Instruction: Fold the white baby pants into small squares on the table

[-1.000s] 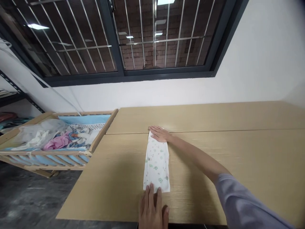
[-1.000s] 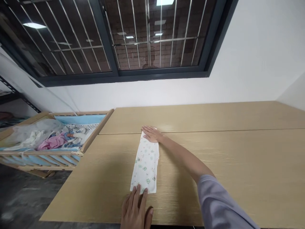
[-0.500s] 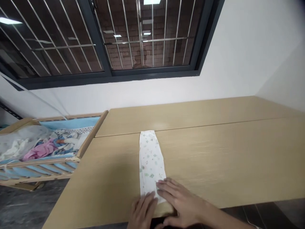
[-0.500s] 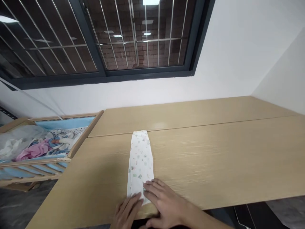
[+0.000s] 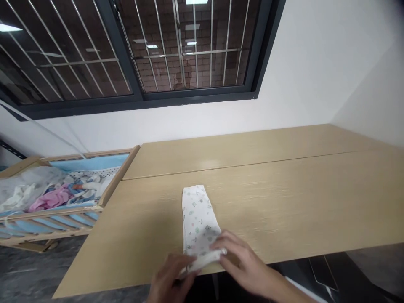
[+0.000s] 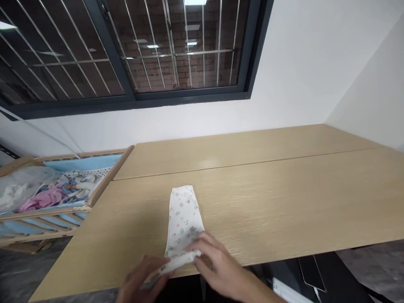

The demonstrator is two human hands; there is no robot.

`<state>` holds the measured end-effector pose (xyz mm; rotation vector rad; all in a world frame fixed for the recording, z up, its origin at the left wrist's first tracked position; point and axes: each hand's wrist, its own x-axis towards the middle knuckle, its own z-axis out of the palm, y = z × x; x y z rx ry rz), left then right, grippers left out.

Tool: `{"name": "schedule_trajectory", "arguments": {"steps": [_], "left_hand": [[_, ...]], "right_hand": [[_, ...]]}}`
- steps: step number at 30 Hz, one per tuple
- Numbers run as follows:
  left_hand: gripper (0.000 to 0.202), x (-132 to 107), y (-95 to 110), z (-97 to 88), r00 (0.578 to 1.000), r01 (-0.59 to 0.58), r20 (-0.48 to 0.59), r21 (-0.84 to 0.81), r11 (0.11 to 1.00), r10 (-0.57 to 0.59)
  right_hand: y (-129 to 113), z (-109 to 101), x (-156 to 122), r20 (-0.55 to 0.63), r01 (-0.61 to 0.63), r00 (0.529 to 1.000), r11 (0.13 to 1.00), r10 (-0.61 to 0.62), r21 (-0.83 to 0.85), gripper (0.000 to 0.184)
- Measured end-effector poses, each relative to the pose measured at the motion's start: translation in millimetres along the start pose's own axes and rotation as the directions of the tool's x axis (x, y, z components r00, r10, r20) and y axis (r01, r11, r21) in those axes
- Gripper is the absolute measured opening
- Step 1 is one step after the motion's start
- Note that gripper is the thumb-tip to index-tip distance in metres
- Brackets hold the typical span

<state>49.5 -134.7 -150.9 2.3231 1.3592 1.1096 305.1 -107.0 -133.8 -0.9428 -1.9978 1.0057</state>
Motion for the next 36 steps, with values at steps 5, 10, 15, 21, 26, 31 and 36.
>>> {"name": "schedule_trajectory", "arguments": {"steps": [5,10,15,21,26,31,36], "left_hand": [[0.019,93.1,-35.3,1.8,0.962,0.273,0.003,-0.056,0.960,-0.273],[0.023,167.9,-87.6,41.9,0.904,0.426,0.043,-0.025,0.904,-0.425],[0.023,189.2,-108.9,71.0,0.892,0.452,-0.014,0.066,0.890,-0.452],[0.034,110.1,-59.2,64.4,0.942,0.326,-0.173,0.270,0.906,-0.287],[0.041,20.4,-16.0,90.3,0.992,0.121,-0.101,0.513,0.850,-0.080],[0.037,4.2,-10.2,111.7,0.991,0.136,-0.073,0.579,0.804,-0.114],[0.051,11.6,-11.6,104.8,0.993,0.103,-0.022,0.607,0.788,-0.112]], "right_hand": [[44.7,-16.0,86.9,-0.153,-0.125,0.979,0.991,0.131,0.052,0.037],[120.3,-11.4,165.8,-0.273,-0.171,0.946,0.985,0.174,0.033,0.028],[151.1,-6.7,189.7,-0.294,-0.276,0.928,0.953,0.231,-0.122,0.025],[108.1,-17.4,164.2,-0.180,-0.026,0.982,0.886,-0.065,-0.463,0.047],[59.0,-0.2,135.8,0.445,0.526,0.831,0.731,-0.333,-0.435,0.060],[74.5,26.9,126.3,0.646,0.602,0.684,0.762,-0.338,-0.238,0.054],[117.4,14.5,166.9,0.625,0.468,0.766,0.796,-0.150,-0.383,0.058]]}}
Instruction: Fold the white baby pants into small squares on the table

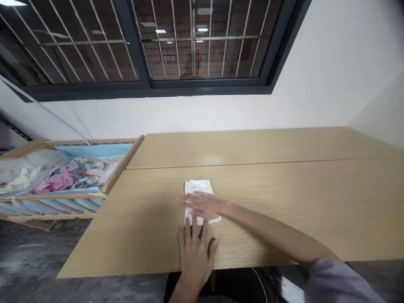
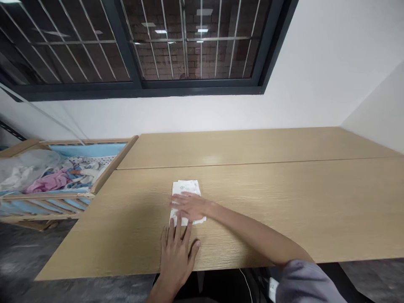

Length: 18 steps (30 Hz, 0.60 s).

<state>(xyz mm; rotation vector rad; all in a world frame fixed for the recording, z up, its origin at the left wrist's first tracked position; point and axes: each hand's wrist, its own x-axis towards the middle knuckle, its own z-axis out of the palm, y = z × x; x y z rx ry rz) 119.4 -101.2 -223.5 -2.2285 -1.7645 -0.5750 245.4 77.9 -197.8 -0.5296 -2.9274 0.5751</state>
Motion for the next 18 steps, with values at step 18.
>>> {"name": "schedule_trajectory", "arguments": {"steps": [18], "left_hand": [[0.035,31.3,-57.5,-12.0,0.981,-0.113,0.142,-0.119,0.986,0.130]], "right_hand": [[-36.0,-43.1,-44.6,-0.243,-0.324,0.913,0.944,0.328,0.058,0.054]]}}
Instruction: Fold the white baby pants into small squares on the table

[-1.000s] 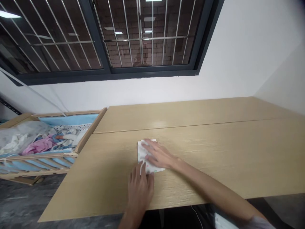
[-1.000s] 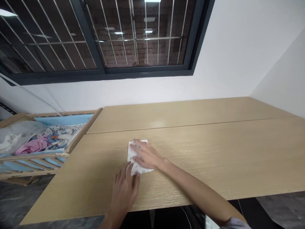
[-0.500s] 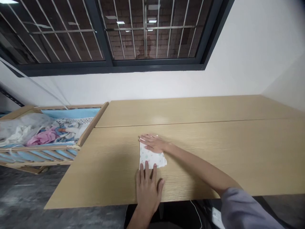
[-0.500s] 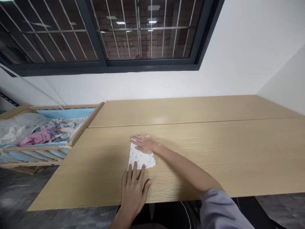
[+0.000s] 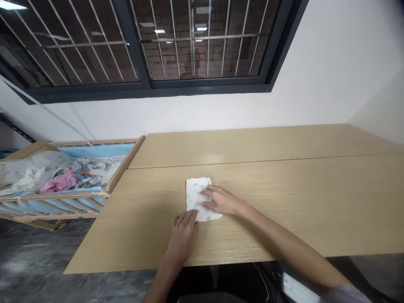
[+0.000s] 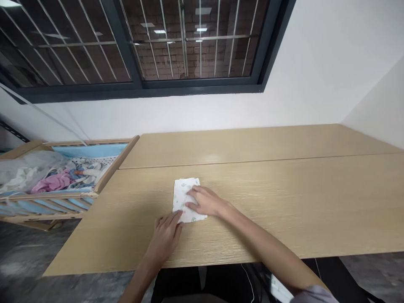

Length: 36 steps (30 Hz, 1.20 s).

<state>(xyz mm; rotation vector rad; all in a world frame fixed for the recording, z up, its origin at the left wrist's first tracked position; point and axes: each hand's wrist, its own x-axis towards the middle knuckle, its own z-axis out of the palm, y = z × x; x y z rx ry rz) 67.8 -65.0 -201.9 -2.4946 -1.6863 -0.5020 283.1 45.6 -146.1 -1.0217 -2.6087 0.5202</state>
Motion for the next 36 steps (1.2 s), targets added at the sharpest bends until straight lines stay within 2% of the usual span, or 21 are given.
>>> {"name": "schedule_trajectory", "arguments": {"steps": [2,4,6,8,11,14,17,19,21,24,26,28,30,32,34,36], "left_hand": [[0.030,4.0,-19.7,-2.5,0.998,-0.071,-0.001,-0.030,0.997,0.071],[0.026,6.4,-31.5,-2.3,0.992,-0.130,-0.002,-0.036,0.991,0.130],[0.026,8.0,-33.4,-1.6,0.988,-0.153,-0.006,-0.019,0.988,0.153],[0.028,9.1,-27.5,-3.4,0.990,-0.138,-0.025,0.011,0.990,0.138],[0.028,10.1,-13.4,-13.8,0.996,-0.089,-0.033,-0.001,0.996,0.088],[0.028,14.6,-4.7,-28.6,1.000,-0.020,-0.019,-0.076,0.997,0.019],[0.029,32.7,-6.8,-35.2,0.997,0.062,-0.044,-0.079,0.995,-0.065],[0.029,54.1,-12.5,-30.4,0.989,0.133,-0.058,-0.052,0.990,-0.136],[0.030,79.3,-18.4,-18.5,0.974,0.215,-0.063,-0.027,0.976,-0.216],[0.033,111.4,-23.3,4.9,0.948,0.309,-0.087,0.010,0.951,-0.307],[0.036,122.6,-23.8,17.2,0.938,0.336,-0.101,0.023,0.942,-0.332],[0.038,125.3,-23.3,23.3,0.932,0.349,-0.111,0.022,0.937,-0.344],[0.041,122.6,-22.6,24.8,0.930,0.346,-0.133,0.009,0.938,-0.342],[0.052,117.8,-20.7,26.1,0.948,0.269,-0.159,-0.069,0.961,-0.277],[0.062,113.2,-17.0,31.1,0.974,0.138,-0.150,-0.189,0.972,-0.167],[0.066,109.1,-11.9,40.2,0.993,0.059,-0.086,-0.276,0.959,-0.086]], "right_hand": [[-12.5,9.5,-28.7,0.017,-0.032,0.999,0.998,0.033,-0.047,0.045],[-18.5,26.0,-49.7,-0.023,-0.033,0.999,0.990,0.030,-0.135,0.033],[-20.2,42.5,-61.6,-0.078,-0.020,0.997,0.974,0.002,-0.225,0.025],[-21.4,52.5,-67.0,-0.115,-0.019,0.993,0.961,-0.014,-0.276,0.029],[-28.2,47.2,-70.1,-0.157,-0.064,0.987,0.976,0.031,-0.210,0.025],[-37.7,23.3,-69.5,-0.183,-0.112,0.977,0.994,0.106,-0.022,0.017],[-36.4,0.0,-58.3,-0.185,-0.125,0.971,0.982,0.150,0.141,0.017],[-24.8,-5.6,-42.3,-0.211,-0.138,0.959,0.964,0.187,0.227,0.019],[-5.8,-0.9,-21.3,-0.276,-0.156,0.933,0.951,0.230,0.267,0.020],[25.1,18.0,9.3,-0.357,-0.233,0.884,0.946,0.303,0.226,0.019],[38.4,29.5,22.4,-0.344,-0.303,0.874,0.938,0.344,0.169,0.021],[41.6,35.0,27.5,-0.325,-0.350,0.875,0.933,0.358,0.086,0.023],[35.1,35.4,26.7,-0.359,-0.358,0.874,0.933,0.327,-0.023,0.029],[23.3,35.5,23.5,-0.393,-0.294,0.892,0.947,0.223,-0.130,0.038],[12.1,39.7,21.0,-0.345,-0.151,0.936,0.968,0.074,-0.200,0.050],[6.0,48.5,19.8,-0.235,-0.015,0.971,0.974,-0.040,-0.224,0.068]]}}
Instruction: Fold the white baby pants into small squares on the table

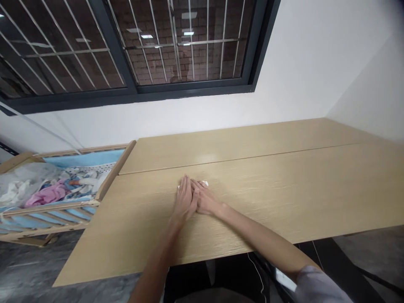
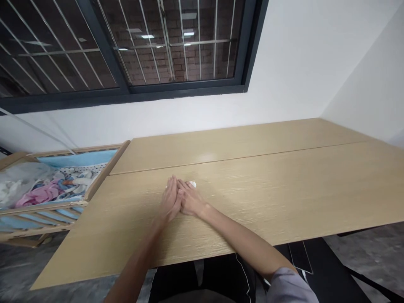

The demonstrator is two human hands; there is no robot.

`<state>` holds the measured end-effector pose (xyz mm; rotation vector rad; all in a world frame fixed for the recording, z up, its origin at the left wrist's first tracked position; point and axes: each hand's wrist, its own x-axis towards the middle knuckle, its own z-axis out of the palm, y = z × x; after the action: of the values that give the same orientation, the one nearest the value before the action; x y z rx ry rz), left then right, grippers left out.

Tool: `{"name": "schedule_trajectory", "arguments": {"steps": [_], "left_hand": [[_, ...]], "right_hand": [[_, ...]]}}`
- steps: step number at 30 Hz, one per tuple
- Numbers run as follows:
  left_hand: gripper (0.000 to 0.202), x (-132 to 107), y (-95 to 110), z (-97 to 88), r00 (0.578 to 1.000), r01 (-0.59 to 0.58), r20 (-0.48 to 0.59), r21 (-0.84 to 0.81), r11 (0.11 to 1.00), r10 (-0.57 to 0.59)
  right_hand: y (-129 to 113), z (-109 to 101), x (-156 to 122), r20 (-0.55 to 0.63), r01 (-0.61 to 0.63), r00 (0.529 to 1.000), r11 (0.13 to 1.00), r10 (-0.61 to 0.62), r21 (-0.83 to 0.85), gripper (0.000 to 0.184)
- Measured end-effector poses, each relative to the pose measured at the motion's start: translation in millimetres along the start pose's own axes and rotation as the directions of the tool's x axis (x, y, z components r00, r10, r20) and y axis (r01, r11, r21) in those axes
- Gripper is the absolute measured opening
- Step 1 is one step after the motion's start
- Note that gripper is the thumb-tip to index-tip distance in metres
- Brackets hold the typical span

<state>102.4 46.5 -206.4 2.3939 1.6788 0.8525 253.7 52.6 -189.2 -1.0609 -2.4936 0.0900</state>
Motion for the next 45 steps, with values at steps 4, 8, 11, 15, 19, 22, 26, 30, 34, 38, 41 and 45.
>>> {"name": "schedule_trajectory", "arguments": {"steps": [4,8,11,15,19,22,26,30,34,38,41,45], "left_hand": [[0.071,-9.5,-0.3,17.8,0.995,0.018,0.096,0.046,0.999,-0.022],[0.069,-14.8,-5.9,22.1,0.997,0.043,0.060,0.110,0.993,-0.050],[0.068,-14.8,-7.1,24.2,0.998,0.036,0.052,0.135,0.990,-0.044],[0.070,-15.3,-5.6,22.6,0.997,0.043,0.052,0.142,0.989,-0.050],[0.073,-29.4,-15.4,-6.5,0.996,-0.084,0.049,0.079,0.993,0.081],[0.068,-43.6,-28.5,-37.1,0.982,-0.191,0.019,0.077,0.979,0.190],[0.059,-45.5,-37.0,-53.4,0.966,-0.255,0.069,0.086,0.963,0.249],[0.052,-34.0,-36.7,-40.9,0.953,-0.286,0.135,0.089,0.954,0.273],[0.043,-22.7,-34.7,-28.1,0.972,-0.213,0.113,0.063,0.975,0.205],[0.034,-14.8,-22.3,-32.4,0.992,-0.124,0.037,0.063,0.990,0.122],[0.025,-13.6,-4.8,-52.3,0.999,-0.015,-0.050,0.029,0.999,0.016],[0.029,-17.1,15.9,-76.4,0.971,0.219,-0.054,-0.183,0.959,-0.232]], "right_hand": [[-1.6,15.6,-6.1,0.106,0.029,0.994,1.000,-0.029,-0.002,0.074],[2.9,15.0,-12.2,0.118,0.014,0.993,1.000,-0.013,-0.005,0.075],[8.0,10.4,-18.9,0.113,-0.009,0.994,1.000,0.007,0.015,0.071],[23.3,3.5,-38.2,0.124,-0.133,0.985,0.988,0.124,0.073,0.068],[39.7,-18.7,-67.5,0.168,-0.271,0.954,0.953,0.248,0.134,0.075],[42.3,-44.4,-81.2,0.140,-0.273,0.958,0.943,0.249,0.193,0.075],[33.4,-63.1,-72.8,0.097,-0.169,0.984,0.947,0.148,0.272,0.070],[25.8,-44.7,-56.2,0.161,-0.120,0.984,0.960,0.080,0.255,0.075],[26.7,-13.8,-49.6,0.138,-0.159,0.981,0.969,0.134,0.191,0.067],[31.4,-11.1,-37.7,-0.008,-0.176,0.983,0.958,0.183,0.226,0.050],[38.0,-34.0,-18.3,-0.032,-0.204,0.969,0.871,0.243,0.447,0.032],[50.3,-64.2,15.2,0.015,-0.181,0.965,0.628,0.261,0.757,0.042]]}}
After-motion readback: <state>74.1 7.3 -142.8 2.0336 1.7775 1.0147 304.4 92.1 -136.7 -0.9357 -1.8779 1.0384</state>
